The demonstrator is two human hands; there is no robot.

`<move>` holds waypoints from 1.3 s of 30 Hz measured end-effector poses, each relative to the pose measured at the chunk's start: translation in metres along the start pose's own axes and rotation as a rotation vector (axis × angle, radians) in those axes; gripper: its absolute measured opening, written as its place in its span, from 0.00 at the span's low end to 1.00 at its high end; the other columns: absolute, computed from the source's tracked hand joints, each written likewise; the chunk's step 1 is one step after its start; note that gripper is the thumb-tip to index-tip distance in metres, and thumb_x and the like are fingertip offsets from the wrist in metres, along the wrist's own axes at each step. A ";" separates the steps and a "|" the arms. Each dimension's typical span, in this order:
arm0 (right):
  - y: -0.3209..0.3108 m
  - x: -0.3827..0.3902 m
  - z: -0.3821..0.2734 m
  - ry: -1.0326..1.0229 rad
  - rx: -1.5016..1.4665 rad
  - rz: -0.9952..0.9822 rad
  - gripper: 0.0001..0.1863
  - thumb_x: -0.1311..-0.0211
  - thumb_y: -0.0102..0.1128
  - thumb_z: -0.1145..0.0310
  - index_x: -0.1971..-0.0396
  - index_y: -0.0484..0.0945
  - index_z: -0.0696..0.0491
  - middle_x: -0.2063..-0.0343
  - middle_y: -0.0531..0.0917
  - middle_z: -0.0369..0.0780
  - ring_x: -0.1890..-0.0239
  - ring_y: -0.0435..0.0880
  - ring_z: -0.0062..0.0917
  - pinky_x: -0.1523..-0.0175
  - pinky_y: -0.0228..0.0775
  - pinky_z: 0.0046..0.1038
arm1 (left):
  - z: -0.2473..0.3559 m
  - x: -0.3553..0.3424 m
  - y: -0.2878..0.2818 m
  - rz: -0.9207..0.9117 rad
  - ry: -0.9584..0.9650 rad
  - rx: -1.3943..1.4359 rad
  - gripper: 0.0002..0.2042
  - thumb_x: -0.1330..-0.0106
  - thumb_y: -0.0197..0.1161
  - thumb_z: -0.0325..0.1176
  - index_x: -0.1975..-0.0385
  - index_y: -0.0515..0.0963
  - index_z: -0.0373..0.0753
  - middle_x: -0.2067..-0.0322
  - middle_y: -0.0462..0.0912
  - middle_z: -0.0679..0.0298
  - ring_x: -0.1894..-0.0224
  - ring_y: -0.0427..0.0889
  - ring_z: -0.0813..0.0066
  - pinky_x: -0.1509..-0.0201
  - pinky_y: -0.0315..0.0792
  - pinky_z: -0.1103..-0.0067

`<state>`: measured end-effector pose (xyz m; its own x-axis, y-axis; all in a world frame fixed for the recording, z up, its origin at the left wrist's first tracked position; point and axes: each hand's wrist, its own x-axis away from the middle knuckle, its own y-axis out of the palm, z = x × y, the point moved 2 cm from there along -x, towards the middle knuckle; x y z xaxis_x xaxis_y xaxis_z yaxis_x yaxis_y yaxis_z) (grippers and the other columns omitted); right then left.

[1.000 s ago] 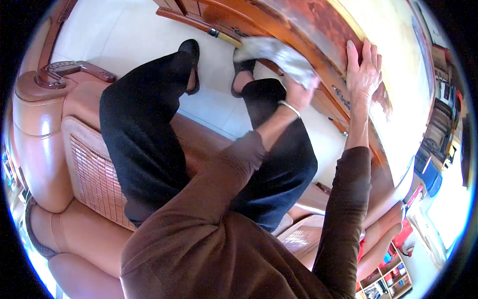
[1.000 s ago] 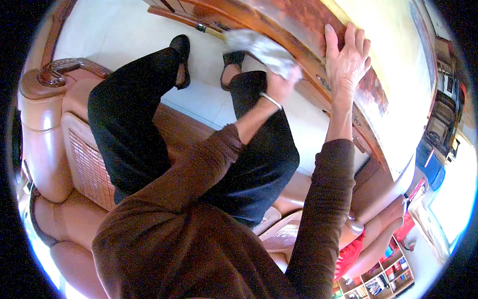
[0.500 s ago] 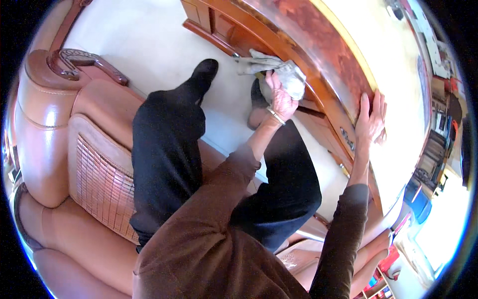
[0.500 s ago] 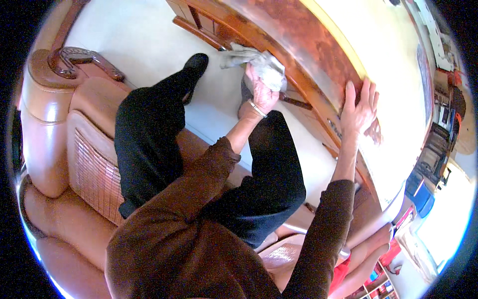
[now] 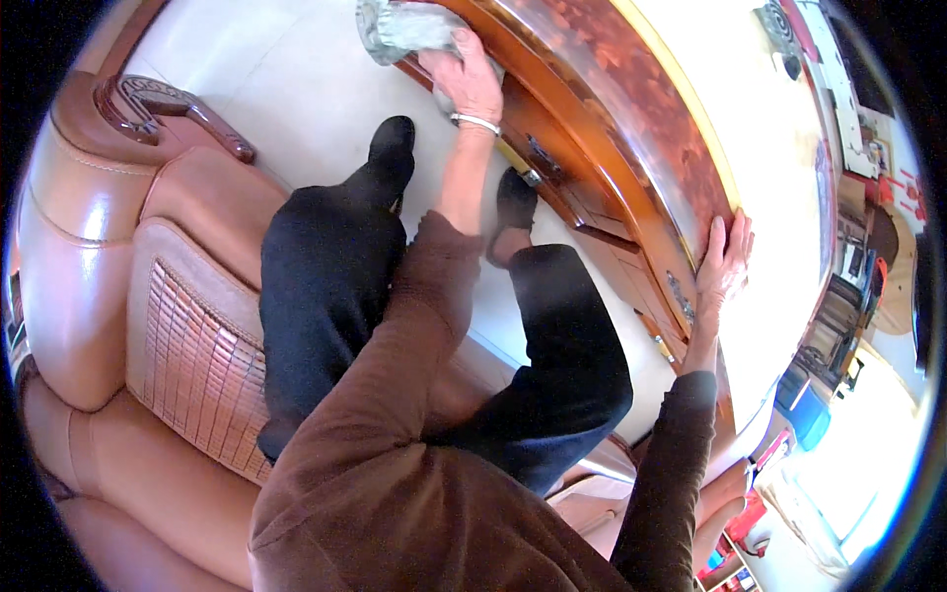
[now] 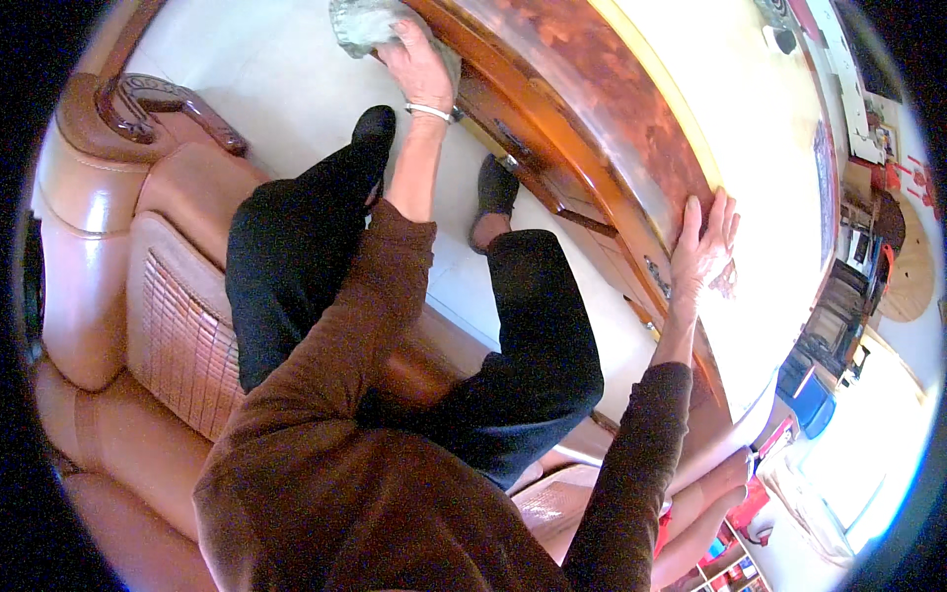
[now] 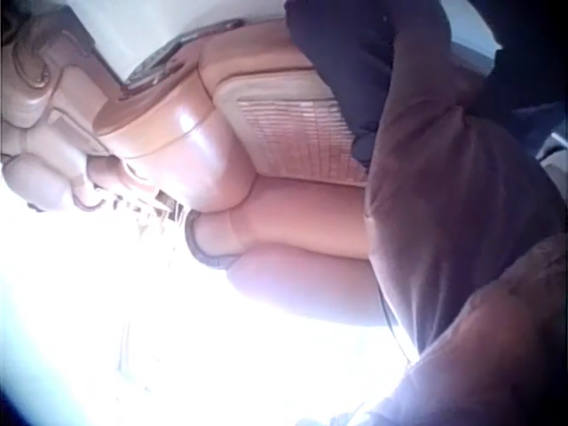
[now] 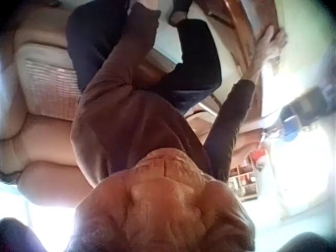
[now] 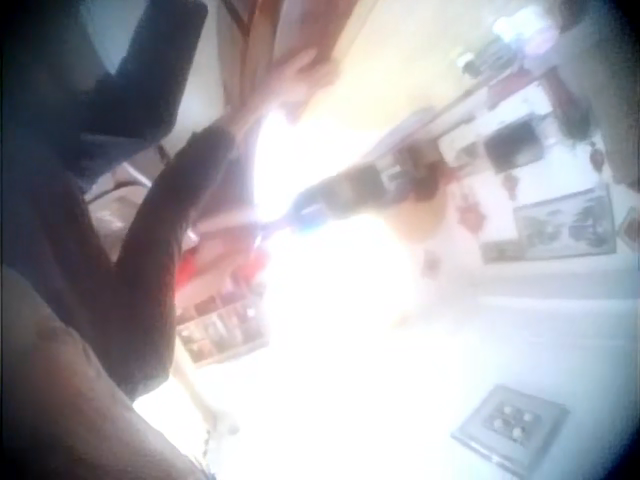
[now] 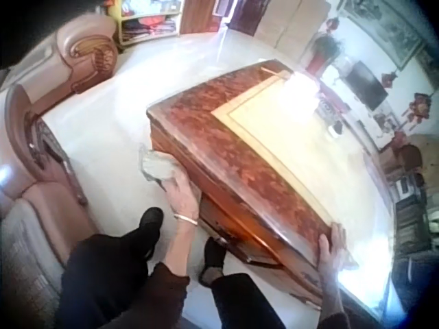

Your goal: The person wipes the top and sides of a wooden coffee table and then a wooden cabinet with a cloth.

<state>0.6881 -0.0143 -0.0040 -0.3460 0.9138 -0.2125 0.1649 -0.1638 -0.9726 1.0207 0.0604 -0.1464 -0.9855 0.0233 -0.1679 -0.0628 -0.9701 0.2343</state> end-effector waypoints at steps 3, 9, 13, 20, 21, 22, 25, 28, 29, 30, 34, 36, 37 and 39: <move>0.001 0.000 0.005 0.000 -0.038 0.030 0.27 0.40 0.46 0.52 0.48 0.67 0.58 0.45 0.67 0.48 0.43 0.62 0.48 0.38 0.51 0.38 | 0.015 0.027 0.015 -0.009 0.025 -0.065 0.26 0.33 0.40 0.47 0.51 0.64 0.26 0.53 0.65 0.41 0.49 0.60 0.47 0.41 0.49 0.64; 0.013 -0.005 0.015 0.004 -0.012 0.024 0.31 0.43 0.47 0.45 0.45 0.66 0.52 0.42 0.64 0.45 0.39 0.57 0.45 0.38 0.49 0.44 | 0.033 0.078 0.017 -0.093 0.153 -0.395 0.19 0.34 0.39 0.37 0.58 0.72 0.28 0.54 0.70 0.42 0.51 0.65 0.43 0.45 0.59 0.62; 0.012 -0.006 0.019 0.024 0.019 0.029 0.35 0.46 0.46 0.40 0.45 0.66 0.52 0.43 0.65 0.44 0.40 0.58 0.42 0.39 0.46 0.47 | 0.053 0.133 0.023 -0.083 0.184 -0.204 0.15 0.39 0.52 0.36 0.59 0.73 0.31 0.53 0.71 0.49 0.48 0.61 0.50 0.39 0.44 0.57; 0.016 -0.001 0.017 0.010 0.047 0.116 0.36 0.47 0.46 0.39 0.46 0.67 0.52 0.42 0.63 0.44 0.39 0.56 0.42 0.38 0.44 0.47 | 0.075 0.267 0.005 -0.410 -0.051 0.070 0.14 0.51 0.60 0.23 0.62 0.74 0.39 0.50 0.62 0.54 0.47 0.61 0.56 0.43 0.56 0.66; 0.015 0.000 0.017 0.013 0.044 0.113 0.36 0.47 0.46 0.39 0.46 0.67 0.52 0.42 0.63 0.44 0.39 0.56 0.42 0.38 0.44 0.47 | 0.083 0.284 0.004 -0.492 0.028 0.036 0.16 0.49 0.60 0.24 0.58 0.70 0.38 0.55 0.64 0.56 0.51 0.64 0.62 0.46 0.60 0.69; 0.015 -0.001 0.014 0.013 0.046 0.111 0.36 0.47 0.46 0.39 0.46 0.68 0.52 0.43 0.64 0.44 0.40 0.57 0.41 0.39 0.45 0.47 | 0.088 0.298 0.004 -0.568 0.110 -0.005 0.19 0.48 0.60 0.25 0.55 0.66 0.37 0.60 0.67 0.58 0.55 0.67 0.68 0.50 0.64 0.73; 0.018 -0.002 0.016 -0.021 0.065 0.156 0.35 0.47 0.46 0.39 0.48 0.69 0.52 0.45 0.67 0.43 0.42 0.60 0.40 0.40 0.48 0.46 | 0.079 0.337 0.012 -0.160 -1.219 1.124 0.09 0.52 0.58 0.19 0.70 0.74 0.38 0.65 0.65 0.64 0.61 0.68 0.74 0.56 0.66 0.83; 0.014 0.003 0.011 -0.047 0.033 0.157 0.35 0.47 0.47 0.39 0.48 0.69 0.53 0.47 0.68 0.43 0.43 0.62 0.40 0.41 0.50 0.46 | 0.077 0.321 -0.002 -0.588 -0.340 0.408 0.10 0.52 0.59 0.20 0.69 0.74 0.37 0.66 0.66 0.64 0.63 0.70 0.71 0.57 0.66 0.79; 0.009 0.003 0.010 -0.013 0.023 0.128 0.35 0.47 0.47 0.39 0.47 0.69 0.52 0.46 0.67 0.44 0.42 0.61 0.41 0.40 0.49 0.46 | 0.070 0.316 -0.006 -0.670 -0.190 0.278 0.10 0.52 0.59 0.21 0.68 0.74 0.37 0.65 0.67 0.63 0.61 0.70 0.68 0.56 0.66 0.76; 0.010 0.001 0.007 0.014 -0.003 0.101 0.36 0.47 0.47 0.39 0.47 0.68 0.52 0.44 0.67 0.44 0.40 0.59 0.42 0.39 0.48 0.46 | 0.065 0.310 -0.013 -0.748 -0.259 0.279 0.11 0.52 0.60 0.21 0.66 0.73 0.36 0.63 0.68 0.62 0.59 0.71 0.68 0.53 0.65 0.75; 0.014 0.000 0.021 0.051 0.032 0.107 0.34 0.46 0.48 0.41 0.45 0.68 0.50 0.42 0.64 0.46 0.38 0.57 0.44 0.36 0.46 0.42 | 0.029 0.297 -0.017 -0.352 -0.850 0.436 0.10 0.35 0.51 0.31 0.57 0.68 0.35 0.59 0.69 0.65 0.55 0.66 0.75 0.47 0.60 0.77; 0.012 0.000 0.021 0.036 0.001 0.105 0.33 0.46 0.48 0.42 0.45 0.68 0.50 0.42 0.64 0.46 0.38 0.57 0.44 0.36 0.47 0.40 | 0.024 0.252 -0.004 -0.298 -0.563 0.171 0.12 0.32 0.47 0.35 0.56 0.68 0.34 0.55 0.67 0.64 0.54 0.65 0.76 0.47 0.59 0.79; 0.011 0.000 0.018 0.029 -0.015 0.112 0.33 0.45 0.48 0.43 0.46 0.68 0.50 0.42 0.65 0.46 0.38 0.57 0.44 0.36 0.48 0.40 | 0.013 0.246 0.001 -0.268 -0.502 0.176 0.14 0.32 0.46 0.36 0.53 0.66 0.32 0.55 0.67 0.62 0.51 0.62 0.73 0.44 0.55 0.78; 0.008 0.001 0.008 0.047 -0.049 0.081 0.32 0.44 0.48 0.44 0.45 0.68 0.50 0.42 0.65 0.45 0.38 0.57 0.43 0.36 0.48 0.39 | -0.005 0.246 0.002 -0.194 -0.481 0.109 0.13 0.33 0.46 0.33 0.53 0.65 0.32 0.56 0.67 0.61 0.51 0.63 0.71 0.44 0.55 0.77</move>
<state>0.6817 -0.0179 -0.0129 -0.2859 0.9151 -0.2844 0.2359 -0.2204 -0.9464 0.7790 0.0630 -0.1918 -0.9135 0.3326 0.2342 -0.2416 -0.9068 0.3454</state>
